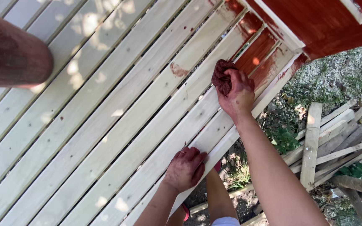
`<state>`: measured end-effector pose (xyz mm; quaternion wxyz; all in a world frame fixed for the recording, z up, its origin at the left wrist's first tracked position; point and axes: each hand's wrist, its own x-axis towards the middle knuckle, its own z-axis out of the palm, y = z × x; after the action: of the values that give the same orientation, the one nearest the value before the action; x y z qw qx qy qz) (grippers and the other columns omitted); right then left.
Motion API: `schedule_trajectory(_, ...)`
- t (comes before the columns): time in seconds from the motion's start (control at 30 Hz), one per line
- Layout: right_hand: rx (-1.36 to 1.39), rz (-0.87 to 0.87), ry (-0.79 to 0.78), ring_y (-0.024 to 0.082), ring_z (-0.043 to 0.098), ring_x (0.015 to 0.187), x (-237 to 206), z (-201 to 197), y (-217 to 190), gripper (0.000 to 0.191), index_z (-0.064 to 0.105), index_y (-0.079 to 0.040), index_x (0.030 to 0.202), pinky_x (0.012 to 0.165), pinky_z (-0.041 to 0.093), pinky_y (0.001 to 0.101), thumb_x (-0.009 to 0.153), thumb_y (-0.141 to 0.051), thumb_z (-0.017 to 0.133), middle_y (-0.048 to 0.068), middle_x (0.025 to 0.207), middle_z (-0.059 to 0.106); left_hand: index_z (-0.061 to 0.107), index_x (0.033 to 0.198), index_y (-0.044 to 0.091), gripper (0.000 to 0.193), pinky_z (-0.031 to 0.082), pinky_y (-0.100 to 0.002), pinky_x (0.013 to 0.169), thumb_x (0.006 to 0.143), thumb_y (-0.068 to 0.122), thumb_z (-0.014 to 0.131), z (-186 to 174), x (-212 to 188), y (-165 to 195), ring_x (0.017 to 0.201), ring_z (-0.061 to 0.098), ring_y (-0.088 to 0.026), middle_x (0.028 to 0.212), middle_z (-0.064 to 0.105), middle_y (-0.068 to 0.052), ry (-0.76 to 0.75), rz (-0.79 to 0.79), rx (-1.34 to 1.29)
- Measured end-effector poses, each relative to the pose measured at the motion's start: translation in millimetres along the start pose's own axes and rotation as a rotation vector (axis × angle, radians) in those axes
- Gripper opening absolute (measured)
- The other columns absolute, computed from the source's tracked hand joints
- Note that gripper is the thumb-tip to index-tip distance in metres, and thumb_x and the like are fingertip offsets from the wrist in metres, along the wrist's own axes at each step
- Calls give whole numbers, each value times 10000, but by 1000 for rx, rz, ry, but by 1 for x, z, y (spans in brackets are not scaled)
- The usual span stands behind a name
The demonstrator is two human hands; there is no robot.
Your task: The person applies red wood stain to a slatted wooden bench outdoors. They dip a cloth pad into a stain container, wipe the stain across the bench seat slats and frame rails, and work around the bench to coat the remaining bare wood surfaces by hand.
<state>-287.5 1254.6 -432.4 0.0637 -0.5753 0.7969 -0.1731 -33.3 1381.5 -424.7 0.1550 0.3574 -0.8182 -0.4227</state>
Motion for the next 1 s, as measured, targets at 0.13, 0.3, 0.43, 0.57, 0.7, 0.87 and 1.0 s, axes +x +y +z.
schedule_trajectory(0.13, -42, -79, -113, 336, 577, 1072, -18, 2, -12, 631, 537, -152, 1284, 992, 440, 469, 744, -242, 851, 125, 1231, 599, 652, 1245, 63, 349, 528, -475, 844, 899, 106, 636, 5, -29, 9, 965, 624, -373, 1014, 631, -140, 24, -44, -73)
schedule_trajectory(0.3, -25, -183, -153, 311, 563, 1116, -28, 5, -11, 669, 499, -159, 1296, 1042, 415, 463, 737, -241, 857, 101, 1230, 569, 630, 1245, 46, 441, 592, -408, 755, 808, 81, 680, -2, -48, 45, 857, 710, -345, 1007, 667, -161, -131, -191, -521)
schedule_trajectory(0.43, -61, -166, -244, 338, 527, 1116, -38, 3, -22, 700, 496, -169, 1305, 1013, 423, 468, 713, -241, 862, 114, 1246, 544, 686, 1181, 69, 339, 583, -416, 740, 846, 23, 658, -6, -29, 44, 859, 697, -344, 1016, 681, -151, 234, -107, -295)
schedule_trajectory(0.57, 17, -233, -332, 374, 515, 1077, -73, -8, -54, 706, 516, -193, 1276, 967, 465, 468, 653, -179, 847, 109, 1229, 561, 702, 1139, 90, 385, 566, -390, 673, 810, -64, 575, -18, -11, 5, 754, 671, -259, 1116, 638, -109, 675, -433, -49)
schedule_trajectory(0.7, 91, -447, -571, 346, 532, 1064, -138, -18, -92, 588, 588, -211, 1234, 854, 519, 501, 686, -183, 799, 55, 1189, 595, 689, 1186, 72, 436, 522, -398, 881, 838, -104, 495, -36, -14, -18, 1080, 598, -311, 1178, 582, -147, 1008, -551, 122)
schedule_trajectory(0.87, 26, -824, -705, 317, 528, 1131, -148, -17, -80, 548, 615, -333, 1259, 940, 488, 569, 752, -211, 782, -11, 1208, 590, 671, 1216, 84, 408, 500, -430, 1023, 861, -56, 526, -49, 6, -25, 1213, 581, -335, 1299, 566, -155, 1035, -576, 156)
schedule_trajectory(1.0, -117, -662, -723, 337, 516, 1135, -62, -18, -17, 669, 561, -334, 1307, 948, 465, 532, 696, -294, 831, 18, 1384, 532, 617, 1302, 114, 471, 431, -489, 1043, 834, 64, 612, -33, 52, -25, 1305, 509, -361, 1437, 506, -152, 694, -527, 239)
